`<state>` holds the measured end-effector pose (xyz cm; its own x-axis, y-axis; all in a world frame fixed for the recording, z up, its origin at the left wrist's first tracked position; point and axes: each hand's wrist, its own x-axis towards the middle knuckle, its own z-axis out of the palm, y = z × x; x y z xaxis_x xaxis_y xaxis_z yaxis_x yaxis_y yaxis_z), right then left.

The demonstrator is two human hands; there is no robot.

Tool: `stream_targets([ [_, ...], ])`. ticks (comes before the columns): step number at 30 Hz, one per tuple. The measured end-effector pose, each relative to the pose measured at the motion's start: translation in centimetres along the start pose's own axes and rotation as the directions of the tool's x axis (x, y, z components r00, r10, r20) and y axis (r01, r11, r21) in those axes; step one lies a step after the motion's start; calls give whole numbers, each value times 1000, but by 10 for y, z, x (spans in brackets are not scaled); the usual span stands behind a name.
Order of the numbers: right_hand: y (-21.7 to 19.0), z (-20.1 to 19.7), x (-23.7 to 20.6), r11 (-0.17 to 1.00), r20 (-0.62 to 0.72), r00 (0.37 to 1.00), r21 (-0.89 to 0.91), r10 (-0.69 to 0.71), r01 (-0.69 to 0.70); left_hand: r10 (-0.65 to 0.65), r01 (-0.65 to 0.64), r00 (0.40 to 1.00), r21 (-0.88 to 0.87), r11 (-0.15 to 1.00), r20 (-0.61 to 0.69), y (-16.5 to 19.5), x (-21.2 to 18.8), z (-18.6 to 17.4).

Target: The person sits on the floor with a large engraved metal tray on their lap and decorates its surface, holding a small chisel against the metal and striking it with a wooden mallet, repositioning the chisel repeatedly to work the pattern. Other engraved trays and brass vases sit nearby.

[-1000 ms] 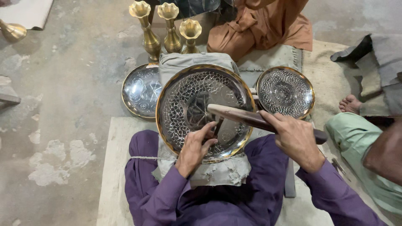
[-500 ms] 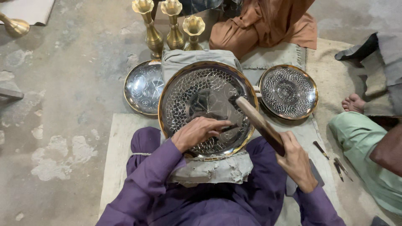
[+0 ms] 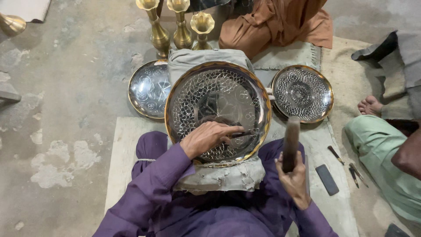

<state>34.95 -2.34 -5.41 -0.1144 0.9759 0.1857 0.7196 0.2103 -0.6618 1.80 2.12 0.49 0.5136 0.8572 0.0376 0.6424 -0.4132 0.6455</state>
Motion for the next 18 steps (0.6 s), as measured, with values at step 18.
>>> stream_targets([
  [18, -58, -44, 86, 934, 239, 960, -285, -147, 214, -162, 116, 913, -143, 983, -375, 24, -27, 9],
])
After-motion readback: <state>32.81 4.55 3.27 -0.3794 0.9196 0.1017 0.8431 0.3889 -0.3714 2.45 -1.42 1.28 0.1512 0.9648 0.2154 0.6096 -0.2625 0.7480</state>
